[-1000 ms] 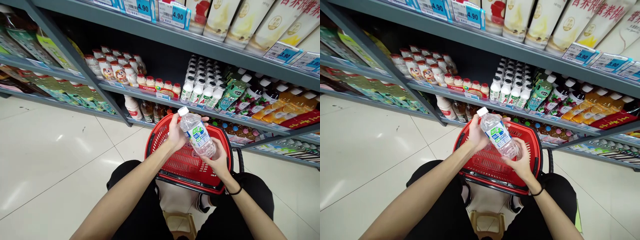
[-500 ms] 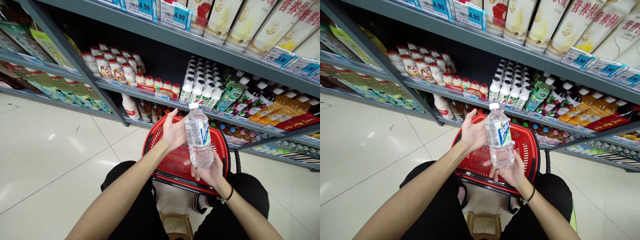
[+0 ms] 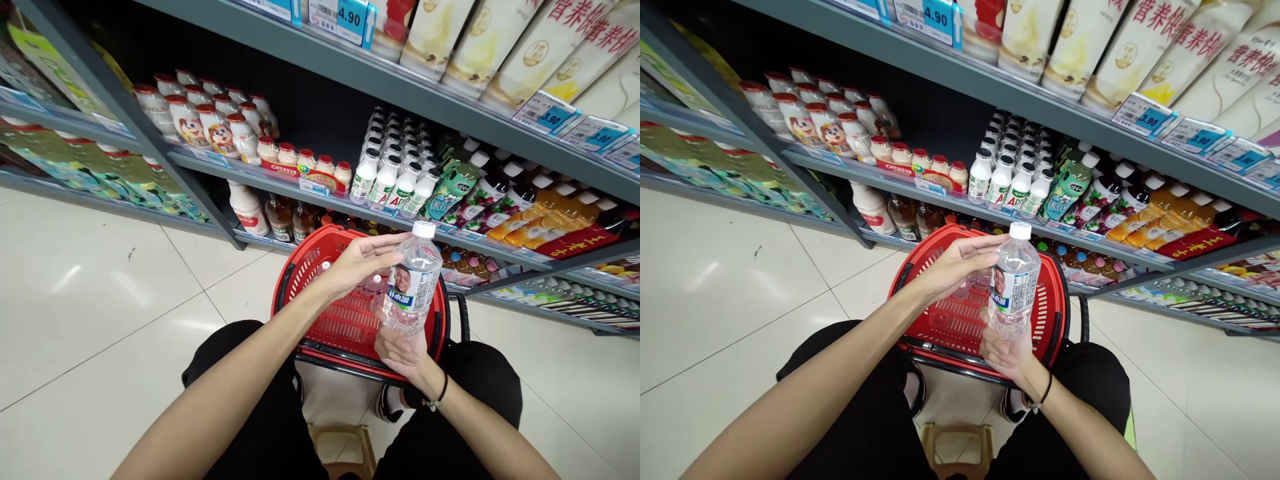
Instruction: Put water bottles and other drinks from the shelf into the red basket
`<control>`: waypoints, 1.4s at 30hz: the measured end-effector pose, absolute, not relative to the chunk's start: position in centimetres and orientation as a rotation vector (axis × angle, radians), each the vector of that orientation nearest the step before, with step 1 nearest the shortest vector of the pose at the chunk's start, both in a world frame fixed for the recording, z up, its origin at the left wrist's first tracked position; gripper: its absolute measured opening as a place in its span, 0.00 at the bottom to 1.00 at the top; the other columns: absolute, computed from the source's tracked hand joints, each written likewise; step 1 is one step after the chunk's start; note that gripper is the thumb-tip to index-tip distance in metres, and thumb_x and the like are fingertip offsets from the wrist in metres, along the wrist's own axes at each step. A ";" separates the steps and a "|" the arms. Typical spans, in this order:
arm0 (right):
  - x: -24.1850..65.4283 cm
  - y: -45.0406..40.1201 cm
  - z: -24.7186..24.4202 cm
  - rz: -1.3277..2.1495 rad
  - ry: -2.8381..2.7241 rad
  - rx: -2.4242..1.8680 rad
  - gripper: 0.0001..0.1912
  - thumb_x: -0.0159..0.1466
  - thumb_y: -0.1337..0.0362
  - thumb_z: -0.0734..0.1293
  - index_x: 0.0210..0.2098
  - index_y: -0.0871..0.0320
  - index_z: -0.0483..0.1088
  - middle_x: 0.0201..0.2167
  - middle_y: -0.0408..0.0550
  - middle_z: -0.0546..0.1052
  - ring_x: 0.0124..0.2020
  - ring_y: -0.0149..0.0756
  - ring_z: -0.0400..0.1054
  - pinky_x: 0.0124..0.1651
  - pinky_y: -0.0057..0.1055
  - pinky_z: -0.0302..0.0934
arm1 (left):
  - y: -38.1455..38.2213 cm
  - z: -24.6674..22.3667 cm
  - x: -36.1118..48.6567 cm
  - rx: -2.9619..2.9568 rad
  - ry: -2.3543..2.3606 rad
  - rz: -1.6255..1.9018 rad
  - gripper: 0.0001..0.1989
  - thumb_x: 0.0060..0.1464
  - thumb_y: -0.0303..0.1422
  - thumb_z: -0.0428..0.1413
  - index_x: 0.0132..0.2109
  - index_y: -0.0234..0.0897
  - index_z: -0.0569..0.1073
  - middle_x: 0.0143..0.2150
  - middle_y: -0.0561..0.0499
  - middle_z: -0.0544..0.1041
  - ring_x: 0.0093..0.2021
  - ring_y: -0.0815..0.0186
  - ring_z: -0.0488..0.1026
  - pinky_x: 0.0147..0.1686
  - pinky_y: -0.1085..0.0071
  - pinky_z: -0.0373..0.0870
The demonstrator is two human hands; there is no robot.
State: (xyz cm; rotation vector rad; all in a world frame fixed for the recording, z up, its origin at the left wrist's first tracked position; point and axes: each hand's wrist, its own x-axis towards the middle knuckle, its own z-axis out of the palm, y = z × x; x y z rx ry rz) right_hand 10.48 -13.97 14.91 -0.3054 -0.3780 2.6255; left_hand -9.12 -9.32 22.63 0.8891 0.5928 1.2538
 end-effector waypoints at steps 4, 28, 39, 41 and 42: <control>10.2 -14.4 14.0 2.717 -0.290 -0.155 0.17 0.74 0.52 0.61 0.36 0.58 0.63 0.13 0.33 0.66 0.05 0.20 0.37 0.09 0.17 0.40 | -9.1 21.9 -9.1 0.892 0.676 1.313 0.24 0.51 0.37 0.69 0.56 0.41 0.81 0.53 0.42 0.83 0.53 0.55 0.79 0.53 0.59 0.74; 8.7 -14.1 16.0 2.383 -0.543 -0.770 0.22 0.71 0.45 0.60 0.36 0.58 0.69 0.17 0.37 0.61 0.14 0.27 0.45 0.19 0.24 0.46 | -8.7 21.4 -9.3 0.779 0.620 1.320 0.21 0.55 0.40 0.64 0.55 0.42 0.82 0.57 0.43 0.81 0.53 0.53 0.77 0.50 0.58 0.70; 8.7 -14.3 15.3 2.324 -0.526 -0.738 0.34 0.70 0.34 0.52 0.37 0.59 0.69 0.20 0.39 0.63 0.17 0.27 0.48 0.23 0.26 0.51 | -8.7 21.4 -9.1 0.813 0.617 1.282 0.24 0.57 0.47 0.61 0.57 0.42 0.79 0.57 0.43 0.80 0.54 0.52 0.76 0.54 0.59 0.68; 8.7 -14.1 15.1 2.308 -0.546 -0.752 0.34 0.70 0.34 0.52 0.37 0.59 0.69 0.19 0.40 0.64 0.17 0.28 0.49 0.23 0.26 0.52 | -8.7 21.4 -9.0 0.853 0.647 1.286 0.25 0.57 0.46 0.61 0.58 0.41 0.78 0.56 0.43 0.80 0.54 0.52 0.76 0.53 0.59 0.69; 8.7 -14.0 15.0 2.297 -0.550 -0.766 0.34 0.69 0.34 0.53 0.37 0.59 0.69 0.20 0.40 0.64 0.17 0.28 0.50 0.23 0.26 0.52 | -8.7 21.4 -9.0 0.898 0.679 1.293 0.25 0.56 0.45 0.62 0.58 0.41 0.77 0.56 0.43 0.80 0.53 0.53 0.76 0.53 0.59 0.69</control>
